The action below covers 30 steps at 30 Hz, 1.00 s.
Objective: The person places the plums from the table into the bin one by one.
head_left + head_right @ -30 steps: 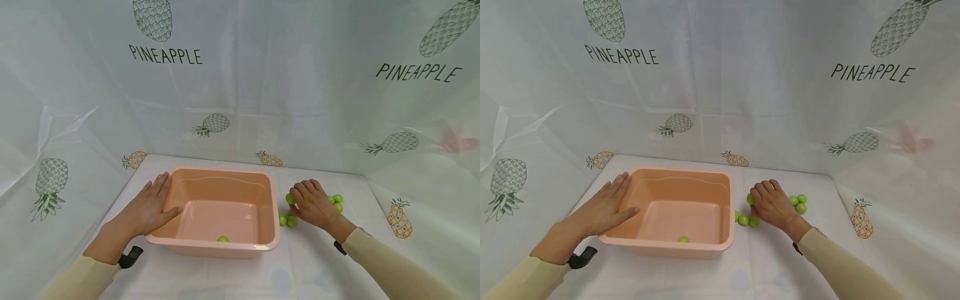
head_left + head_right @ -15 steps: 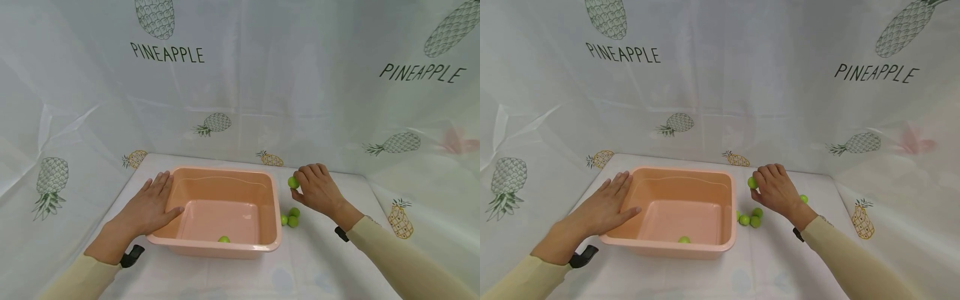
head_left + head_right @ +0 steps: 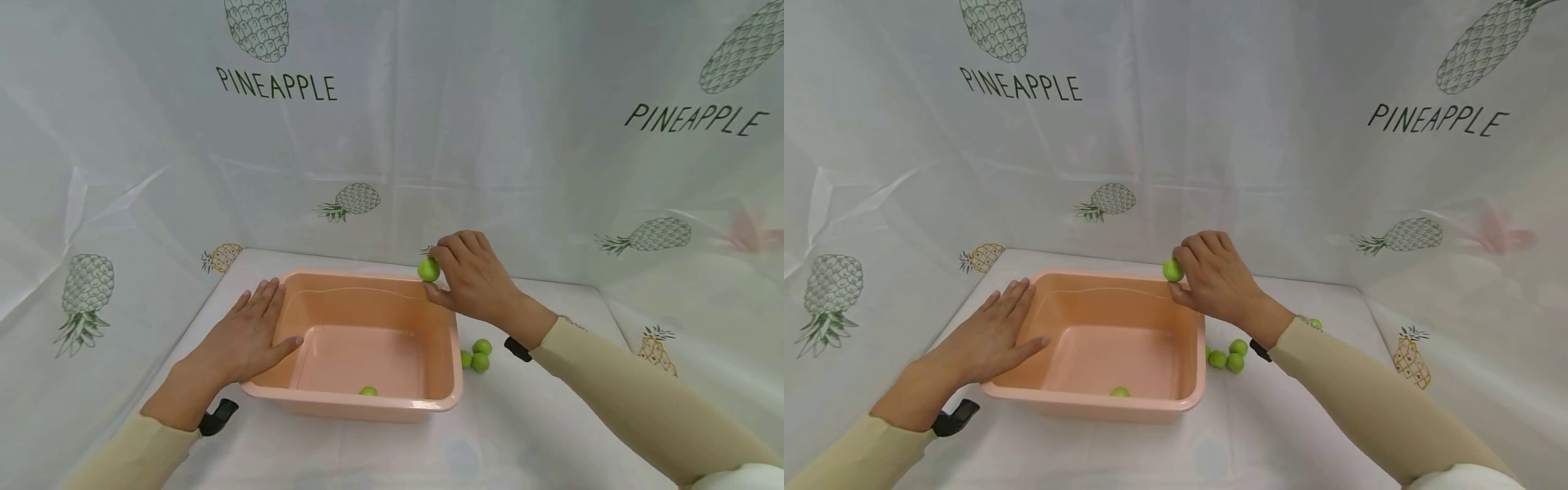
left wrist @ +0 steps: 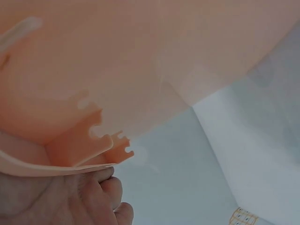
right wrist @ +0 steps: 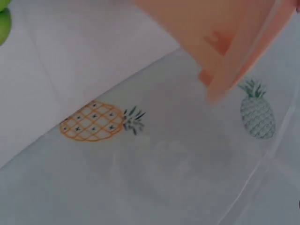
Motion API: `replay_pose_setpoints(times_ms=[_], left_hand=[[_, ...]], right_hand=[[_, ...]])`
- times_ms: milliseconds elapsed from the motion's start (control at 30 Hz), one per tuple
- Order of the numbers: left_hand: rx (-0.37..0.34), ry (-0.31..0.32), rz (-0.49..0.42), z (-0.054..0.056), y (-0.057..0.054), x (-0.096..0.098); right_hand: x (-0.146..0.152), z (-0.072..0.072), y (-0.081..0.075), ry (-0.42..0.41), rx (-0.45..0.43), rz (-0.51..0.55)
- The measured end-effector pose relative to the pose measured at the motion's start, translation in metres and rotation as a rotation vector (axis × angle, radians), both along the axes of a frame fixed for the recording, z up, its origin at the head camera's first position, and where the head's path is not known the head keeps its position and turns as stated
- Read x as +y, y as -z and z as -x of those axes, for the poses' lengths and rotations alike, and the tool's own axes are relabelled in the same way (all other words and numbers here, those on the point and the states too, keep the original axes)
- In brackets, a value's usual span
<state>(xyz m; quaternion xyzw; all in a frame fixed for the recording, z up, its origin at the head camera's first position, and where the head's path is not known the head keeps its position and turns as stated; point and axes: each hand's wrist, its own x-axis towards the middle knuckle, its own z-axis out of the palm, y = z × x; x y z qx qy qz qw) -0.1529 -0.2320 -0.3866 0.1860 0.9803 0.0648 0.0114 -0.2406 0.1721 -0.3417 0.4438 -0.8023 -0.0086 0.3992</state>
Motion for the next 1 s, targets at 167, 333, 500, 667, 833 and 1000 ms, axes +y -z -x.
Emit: replay_pose_setpoints(times_ms=[167,333,500,667,833,1000], left_hand=[[0.006,0.002,-0.001,0.000,0.000,0.000],[0.011,-0.001,0.008,0.000,0.001,0.000],[0.005,-0.008,-0.007,0.001,0.002,0.000],[0.005,-0.013,-0.008,0.001,0.002,0.000],[0.013,-0.010,-0.009,0.000,0.001,0.000],[0.015,-0.017,-0.010,0.000,0.002,0.001]], right_hand=[[-0.041,-0.001,-0.006,-0.047,-0.047,-0.038],[-0.079,-0.002,-0.003,-0.064,-0.163,-0.093],[-0.107,-0.004,0.008,-0.060,-0.228,-0.194],[-0.125,-0.006,0.020,-0.071,-0.251,-0.302],[-0.138,-0.006,0.035,-0.065,-0.302,-0.388],[-0.146,-0.006,0.046,-0.054,-0.363,-0.462]])
